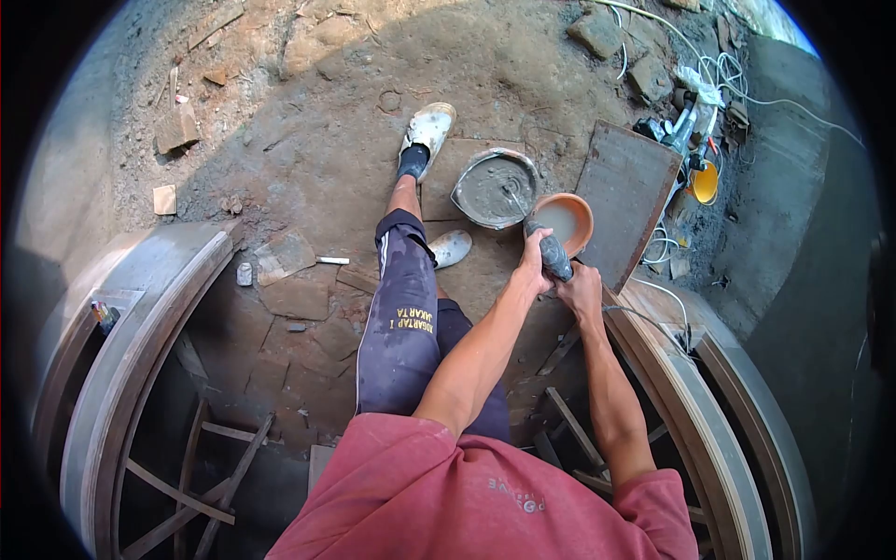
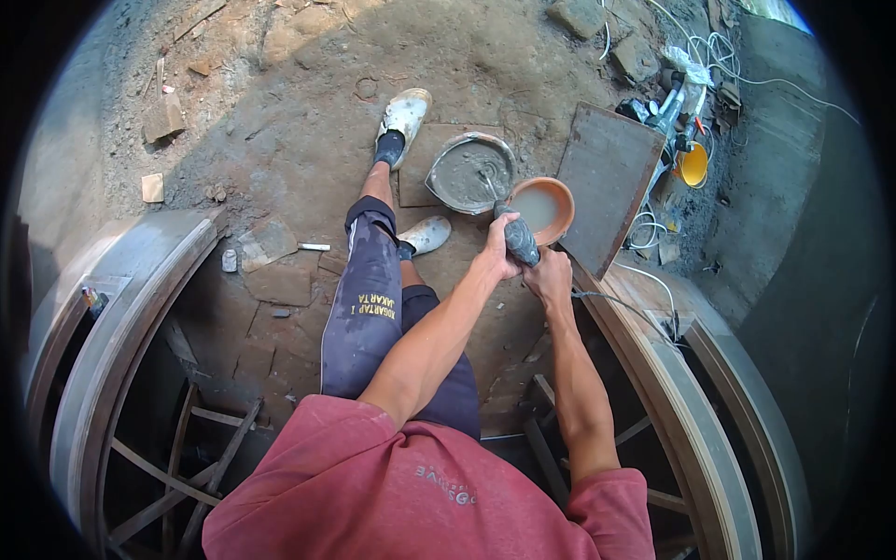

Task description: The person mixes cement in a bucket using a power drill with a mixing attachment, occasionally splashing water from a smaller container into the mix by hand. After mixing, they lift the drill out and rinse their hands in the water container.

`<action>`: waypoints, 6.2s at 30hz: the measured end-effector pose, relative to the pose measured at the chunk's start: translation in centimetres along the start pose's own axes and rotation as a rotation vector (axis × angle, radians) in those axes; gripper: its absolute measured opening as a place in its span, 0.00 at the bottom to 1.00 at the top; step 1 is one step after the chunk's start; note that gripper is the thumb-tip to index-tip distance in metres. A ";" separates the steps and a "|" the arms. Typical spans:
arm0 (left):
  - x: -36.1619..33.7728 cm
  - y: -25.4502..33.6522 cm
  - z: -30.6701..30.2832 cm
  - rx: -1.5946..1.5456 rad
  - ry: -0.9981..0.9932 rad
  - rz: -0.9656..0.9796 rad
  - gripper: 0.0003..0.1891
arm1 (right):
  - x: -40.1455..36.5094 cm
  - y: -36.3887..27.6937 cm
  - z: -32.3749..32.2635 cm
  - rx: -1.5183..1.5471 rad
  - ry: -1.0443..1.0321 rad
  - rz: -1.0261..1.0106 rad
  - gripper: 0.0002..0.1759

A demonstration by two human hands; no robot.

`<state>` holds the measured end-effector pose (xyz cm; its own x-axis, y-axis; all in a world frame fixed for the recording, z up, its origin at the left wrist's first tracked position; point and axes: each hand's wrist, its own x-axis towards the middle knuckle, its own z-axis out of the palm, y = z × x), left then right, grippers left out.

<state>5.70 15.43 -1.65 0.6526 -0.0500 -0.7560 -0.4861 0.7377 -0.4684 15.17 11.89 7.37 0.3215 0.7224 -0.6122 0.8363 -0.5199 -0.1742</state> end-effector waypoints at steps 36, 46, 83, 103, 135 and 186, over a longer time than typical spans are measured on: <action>-0.8 -0.5 -0.6 -0.089 0.045 0.023 0.15 | -0.4 0.7 0.9 -0.039 -0.034 -0.016 0.15; -0.8 -0.1 -1.4 -0.079 0.018 -0.014 0.17 | 0.0 0.4 0.9 -0.118 -0.066 -0.033 0.15; -1.8 0.0 -2.8 -0.098 -0.007 0.068 0.16 | -0.6 -1.0 1.2 -0.075 -0.086 -0.056 0.15; -4.3 3.6 -0.4 0.018 -0.043 0.037 0.13 | 0.0 -3.9 1.0 -0.021 0.027 -0.041 0.15; 0.2 1.7 2.3 0.127 0.013 0.003 0.20 | 1.3 -0.3 -0.7 0.041 0.051 0.040 0.19; -2.5 2.7 -0.9 0.029 0.024 0.069 0.18 | -0.2 -3.1 1.2 0.050 0.029 -0.030 0.20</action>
<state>2.23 16.93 -1.38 0.6042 -0.0142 -0.7967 -0.5120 0.7593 -0.4018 12.00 12.84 7.08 0.3099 0.7507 -0.5834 0.8228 -0.5193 -0.2311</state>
